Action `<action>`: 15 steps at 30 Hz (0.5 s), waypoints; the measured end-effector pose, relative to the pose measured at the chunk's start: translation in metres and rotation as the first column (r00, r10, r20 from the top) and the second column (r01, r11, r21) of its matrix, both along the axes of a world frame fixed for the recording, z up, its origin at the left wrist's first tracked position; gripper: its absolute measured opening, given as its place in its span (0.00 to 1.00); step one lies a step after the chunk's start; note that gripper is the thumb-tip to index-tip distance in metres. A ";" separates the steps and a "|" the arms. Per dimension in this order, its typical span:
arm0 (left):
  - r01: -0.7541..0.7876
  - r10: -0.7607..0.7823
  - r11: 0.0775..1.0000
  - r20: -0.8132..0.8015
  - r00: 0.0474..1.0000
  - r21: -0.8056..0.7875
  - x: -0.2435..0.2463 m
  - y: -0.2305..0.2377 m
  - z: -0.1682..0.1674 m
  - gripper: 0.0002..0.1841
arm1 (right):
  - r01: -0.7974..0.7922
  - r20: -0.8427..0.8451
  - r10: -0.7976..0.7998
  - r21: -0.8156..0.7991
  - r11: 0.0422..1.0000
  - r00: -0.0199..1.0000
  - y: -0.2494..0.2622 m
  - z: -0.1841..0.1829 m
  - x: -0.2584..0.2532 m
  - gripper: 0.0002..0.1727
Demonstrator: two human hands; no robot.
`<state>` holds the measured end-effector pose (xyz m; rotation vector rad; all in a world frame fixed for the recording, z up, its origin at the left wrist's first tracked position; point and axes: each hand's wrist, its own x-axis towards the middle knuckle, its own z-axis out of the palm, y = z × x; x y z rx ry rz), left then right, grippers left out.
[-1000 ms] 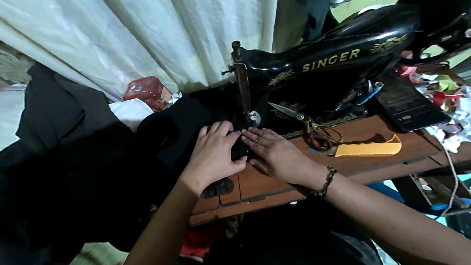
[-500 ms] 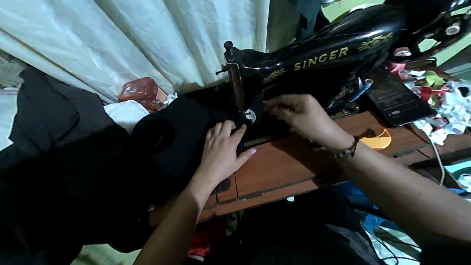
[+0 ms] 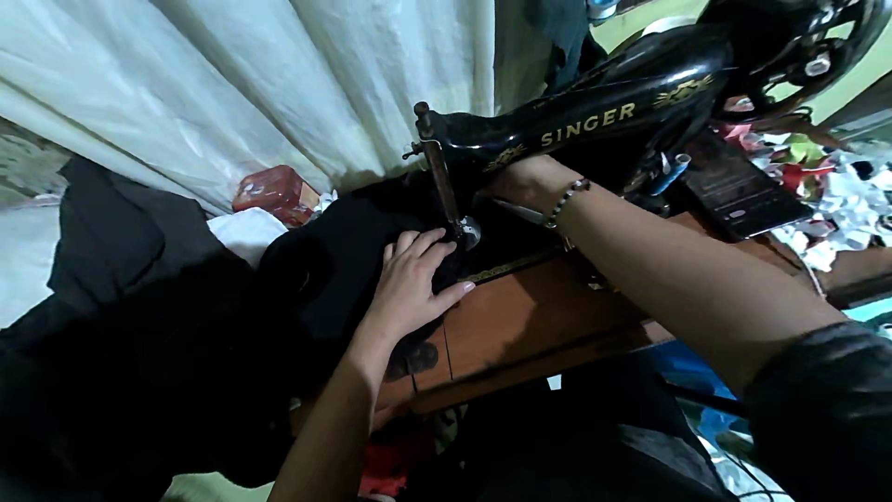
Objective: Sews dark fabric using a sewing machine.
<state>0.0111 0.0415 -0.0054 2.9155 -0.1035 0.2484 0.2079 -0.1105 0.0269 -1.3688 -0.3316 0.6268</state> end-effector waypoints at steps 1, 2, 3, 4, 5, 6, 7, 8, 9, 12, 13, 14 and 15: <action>0.001 0.000 1.000 0.029 1.000 -0.017 0.000 0.001 -0.002 0.35 | -0.003 0.010 0.003 -0.002 1.000 1.000 0.002 0.004 -0.002 0.10; -0.001 0.002 0.999 0.044 0.999 -0.032 0.000 0.001 -0.004 0.34 | 0.001 0.023 -0.001 -0.016 1.000 1.000 0.002 0.010 -0.006 0.09; -0.003 0.005 0.999 0.047 0.999 -0.044 0.000 0.001 -0.006 0.34 | 0.006 0.043 -0.004 -0.039 0.999 0.999 0.002 0.015 -0.011 0.08; -0.001 0.004 0.998 0.044 0.999 -0.061 0.000 0.001 -0.006 0.35 | 0.007 0.061 -0.003 -0.077 0.997 0.998 0.000 0.020 -0.015 0.08; 0.001 0.002 0.997 0.040 0.999 -0.078 0.000 0.001 -0.006 0.34 | 0.010 0.099 0.004 -0.138 0.990 0.995 -0.001 0.022 -0.017 0.09; 0.004 0.000 0.996 0.038 0.999 -0.093 0.000 0.001 -0.006 0.34 | 0.012 0.168 0.027 -0.225 0.974 0.985 -0.002 0.020 -0.015 0.11; 0.006 -0.001 0.994 0.042 0.999 -0.110 0.000 0.002 -0.006 0.34 | 0.011 0.258 0.076 -0.319 0.948 0.963 -0.003 0.016 -0.011 0.13; 0.007 -0.001 0.993 0.045 0.999 -0.121 0.000 0.002 -0.006 0.33 | -0.004 0.298 0.097 -0.300 0.954 0.950 -0.003 0.008 -0.005 0.13; 0.005 0.001 0.993 0.047 0.999 -0.122 0.001 0.002 -0.008 0.32 | -0.033 0.317 0.082 -0.156 0.987 0.945 -0.001 -0.009 0.004 0.11; -0.011 0.015 0.996 0.042 0.999 -0.086 0.002 0.001 -0.011 0.30 | -0.078 0.346 0.049 0.072 0.994 0.937 0.005 -0.037 0.017 0.09; -0.014 0.017 0.997 0.040 0.999 -0.078 0.002 0.000 -0.011 0.30 | -0.038 0.297 0.074 -0.125 0.991 0.952 0.000 -0.009 0.002 0.10; -0.016 0.019 0.997 0.041 0.999 -0.077 0.002 0.000 -0.010 0.30 | 0.012 0.307 0.082 -0.294 0.956 0.948 -0.002 0.011 -0.009 0.11; -0.017 0.020 0.997 0.044 0.999 -0.077 0.002 0.000 -0.010 0.29 | 0.060 0.344 0.084 -0.388 0.920 0.935 -0.001 0.020 -0.016 0.12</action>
